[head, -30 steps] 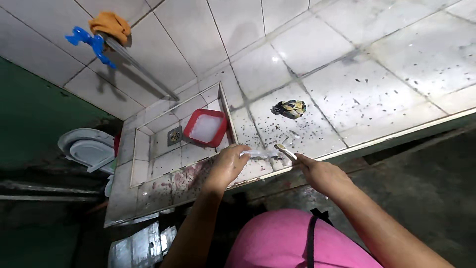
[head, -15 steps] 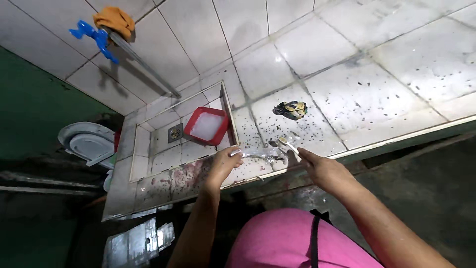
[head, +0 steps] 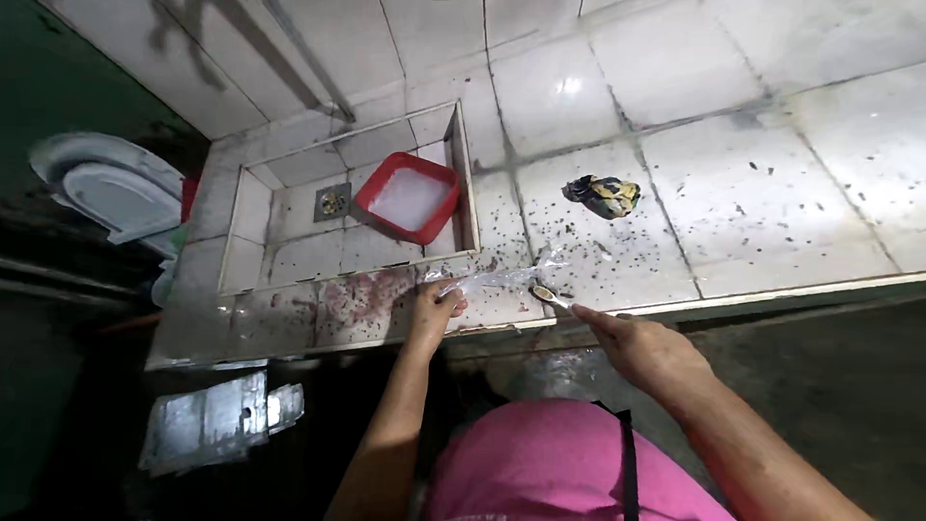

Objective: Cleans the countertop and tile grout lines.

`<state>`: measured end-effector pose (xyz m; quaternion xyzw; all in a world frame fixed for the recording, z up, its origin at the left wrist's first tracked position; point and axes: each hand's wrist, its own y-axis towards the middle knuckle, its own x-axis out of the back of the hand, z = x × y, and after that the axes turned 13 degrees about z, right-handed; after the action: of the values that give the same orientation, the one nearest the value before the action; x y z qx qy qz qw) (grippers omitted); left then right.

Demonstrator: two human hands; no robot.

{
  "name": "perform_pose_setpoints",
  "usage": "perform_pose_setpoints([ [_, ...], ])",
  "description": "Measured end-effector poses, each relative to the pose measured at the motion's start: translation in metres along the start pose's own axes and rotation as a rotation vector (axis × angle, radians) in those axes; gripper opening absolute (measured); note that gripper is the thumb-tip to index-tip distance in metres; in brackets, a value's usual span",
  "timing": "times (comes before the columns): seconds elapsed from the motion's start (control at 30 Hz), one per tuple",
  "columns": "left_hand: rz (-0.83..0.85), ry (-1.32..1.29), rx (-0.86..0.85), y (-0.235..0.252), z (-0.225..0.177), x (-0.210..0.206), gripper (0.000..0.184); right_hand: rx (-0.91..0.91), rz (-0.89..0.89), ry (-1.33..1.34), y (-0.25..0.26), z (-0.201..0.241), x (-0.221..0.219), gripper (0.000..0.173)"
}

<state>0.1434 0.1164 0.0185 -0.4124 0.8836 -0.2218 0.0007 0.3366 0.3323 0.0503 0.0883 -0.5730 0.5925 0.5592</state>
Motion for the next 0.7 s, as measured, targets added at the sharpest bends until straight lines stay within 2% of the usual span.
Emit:
perform_pose_setpoints([
  [0.13, -0.014, -0.016, -0.052, 0.004, 0.010, 0.003, 0.030, -0.053, 0.027, -0.059, -0.005, -0.012, 0.010, 0.044],
  [0.3, -0.036, -0.031, -0.045, 0.004, 0.010, 0.002, 0.030, -0.042, 0.085, -0.072, 0.016, 0.001, 0.023, 0.042],
  [0.47, -0.065, -0.010, -0.143, 0.005, 0.016, 0.001, 0.026, -0.067, 0.105, -0.122, 0.004, -0.021, 0.023, 0.043],
  [0.6, -0.060, 0.008, -0.162, 0.002, 0.016, 0.000, 0.028, -0.042, 0.164, -0.187, 0.021, -0.002, 0.029, 0.049],
  [0.7, -0.095, 0.003, -0.182, 0.002, 0.016, -0.001, 0.027, 0.024, 0.114, -0.192, 0.015, -0.021, 0.028, 0.047],
])
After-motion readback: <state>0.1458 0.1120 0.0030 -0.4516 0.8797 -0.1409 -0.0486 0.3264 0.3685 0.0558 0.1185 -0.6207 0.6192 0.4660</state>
